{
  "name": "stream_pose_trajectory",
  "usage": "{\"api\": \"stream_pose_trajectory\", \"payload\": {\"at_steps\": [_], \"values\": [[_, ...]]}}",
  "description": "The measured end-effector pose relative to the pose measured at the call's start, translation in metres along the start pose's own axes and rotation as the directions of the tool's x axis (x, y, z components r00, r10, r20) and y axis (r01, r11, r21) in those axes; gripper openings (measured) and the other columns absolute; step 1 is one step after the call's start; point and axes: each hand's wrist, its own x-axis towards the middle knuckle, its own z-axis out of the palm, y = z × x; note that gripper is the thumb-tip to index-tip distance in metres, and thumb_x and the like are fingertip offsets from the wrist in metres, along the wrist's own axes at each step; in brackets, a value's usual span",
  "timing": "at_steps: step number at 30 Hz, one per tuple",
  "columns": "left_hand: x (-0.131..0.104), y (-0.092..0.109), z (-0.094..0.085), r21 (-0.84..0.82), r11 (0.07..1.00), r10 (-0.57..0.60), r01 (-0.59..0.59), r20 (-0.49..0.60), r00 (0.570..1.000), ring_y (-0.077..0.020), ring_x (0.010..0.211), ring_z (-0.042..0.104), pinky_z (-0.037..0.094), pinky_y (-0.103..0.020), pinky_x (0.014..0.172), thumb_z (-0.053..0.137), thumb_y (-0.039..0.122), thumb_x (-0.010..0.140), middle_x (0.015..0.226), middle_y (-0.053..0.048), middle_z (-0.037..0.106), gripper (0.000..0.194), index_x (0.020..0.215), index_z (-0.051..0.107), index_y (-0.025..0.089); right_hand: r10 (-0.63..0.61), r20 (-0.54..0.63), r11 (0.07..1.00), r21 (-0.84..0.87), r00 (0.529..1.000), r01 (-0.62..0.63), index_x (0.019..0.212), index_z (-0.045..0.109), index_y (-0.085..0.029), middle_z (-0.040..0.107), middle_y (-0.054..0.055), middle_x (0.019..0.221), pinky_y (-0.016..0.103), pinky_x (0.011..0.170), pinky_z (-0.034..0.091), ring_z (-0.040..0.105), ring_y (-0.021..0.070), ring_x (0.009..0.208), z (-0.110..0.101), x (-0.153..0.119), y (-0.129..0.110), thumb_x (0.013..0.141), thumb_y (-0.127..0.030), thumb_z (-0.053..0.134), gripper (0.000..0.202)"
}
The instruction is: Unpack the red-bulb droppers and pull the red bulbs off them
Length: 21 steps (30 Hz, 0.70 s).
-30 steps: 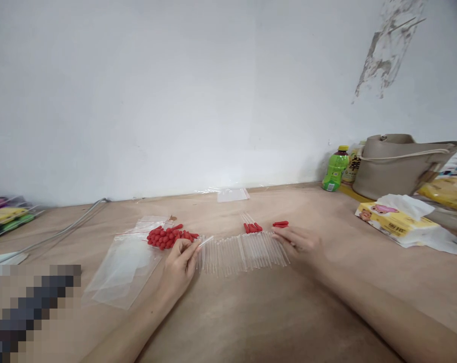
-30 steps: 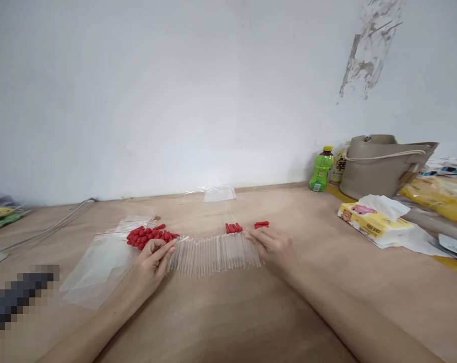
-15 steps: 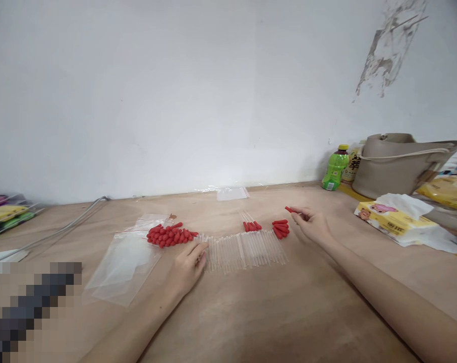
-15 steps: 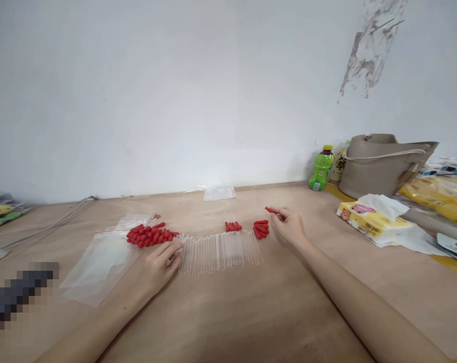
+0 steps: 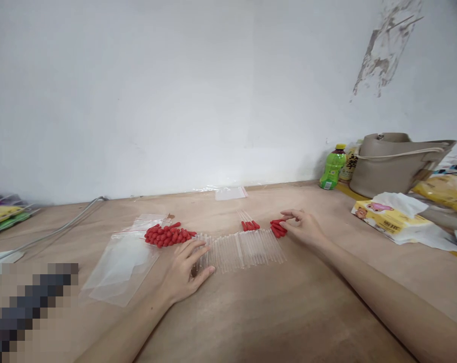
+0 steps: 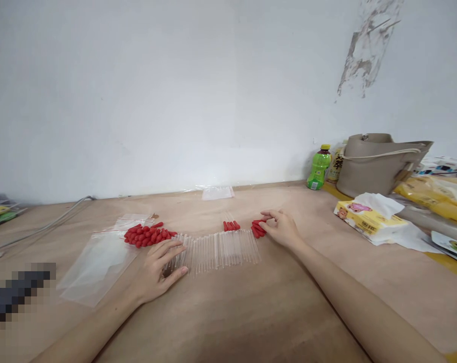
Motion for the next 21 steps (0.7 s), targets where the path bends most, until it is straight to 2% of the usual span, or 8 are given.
{"api": "stream_pose_trajectory", "payload": {"at_steps": [5,8,10,12,13,16,21], "values": [[0.000,-0.002,-0.001,0.039,0.999,0.031,-0.033,0.038,0.999,-0.0277,0.114,0.045,0.040,-0.048,0.090,0.056,0.037,0.078,0.118,-0.009,0.054,0.038,0.113,0.055,0.023,0.026,-0.095,0.999,-0.023,0.995,-0.028,0.096,0.063,-0.019,0.067,0.004,0.084,0.029,0.066,0.042,0.056,0.0183,0.078,-0.005,0.000,-0.005,0.072,-0.038,0.054,0.032],[0.000,-0.001,0.000,0.029,0.999,0.034,-0.035,0.021,0.999,-0.0269,0.113,0.046,0.040,-0.048,0.090,0.054,0.035,0.079,0.115,-0.009,0.056,0.033,0.109,0.057,0.022,0.012,-0.150,0.998,-0.063,0.989,-0.022,0.087,0.066,-0.018,0.067,0.004,0.083,0.029,0.069,0.041,0.056,0.0182,0.079,-0.009,0.003,-0.017,0.074,-0.036,0.050,0.027],[0.001,-0.001,0.001,0.021,0.999,0.028,-0.028,0.005,1.000,-0.0258,0.112,0.047,0.041,-0.047,0.090,0.052,0.031,0.081,0.112,-0.009,0.057,0.028,0.107,0.058,0.022,-0.020,-0.095,0.989,-0.149,0.995,0.006,0.081,0.067,-0.019,0.066,0.004,0.084,0.030,0.074,0.040,0.055,0.0186,0.081,-0.009,0.009,-0.032,0.075,-0.034,0.049,0.024],[0.001,-0.002,0.002,0.019,1.000,0.014,-0.014,-0.020,1.000,-0.0249,0.111,0.047,0.041,-0.045,0.090,0.050,0.028,0.083,0.111,-0.008,0.058,0.026,0.106,0.058,0.022,0.019,0.042,0.960,-0.279,0.999,-0.006,0.077,0.069,-0.021,0.066,0.005,0.086,0.032,0.078,0.037,0.055,0.0201,0.085,-0.005,0.016,-0.051,0.076,-0.033,0.049,0.023],[0.001,-0.003,0.003,0.022,1.000,0.003,-0.002,-0.036,0.999,-0.0247,0.111,0.047,0.041,-0.045,0.090,0.049,0.027,0.083,0.111,-0.008,0.058,0.026,0.106,0.058,0.021,0.096,0.109,0.936,-0.347,0.989,-0.053,0.077,0.069,-0.023,0.066,0.005,0.088,0.033,0.079,0.036,0.054,0.0211,0.089,-0.001,0.020,-0.061,0.076,-0.032,0.048,0.023],[0.000,-0.005,0.004,0.034,0.998,-0.040,0.043,-0.089,0.995,-0.0248,0.111,0.046,0.040,-0.044,0.090,0.046,0.026,0.084,0.111,-0.009,0.057,0.027,0.110,0.054,0.019,0.205,0.191,0.914,-0.389,0.960,-0.118,0.070,0.069,-0.024,0.068,0.004,0.080,0.033,0.076,0.035,0.057,0.0213,0.084,0.016,0.033,-0.083,0.073,-0.032,0.050,0.021],[0.000,-0.006,0.005,0.049,0.989,-0.131,0.139,-0.141,0.981,-0.0235,0.098,0.051,0.042,-0.040,0.083,0.046,0.028,0.084,0.102,-0.009,0.059,0.026,0.107,0.054,0.017,0.402,0.284,0.864,-0.432,0.871,-0.258,0.062,0.067,-0.018,0.067,0.010,0.072,0.036,0.067,0.039,0.061,0.0249,0.073,0.046,0.054,-0.091,0.065,-0.034,0.058,0.018]]}}
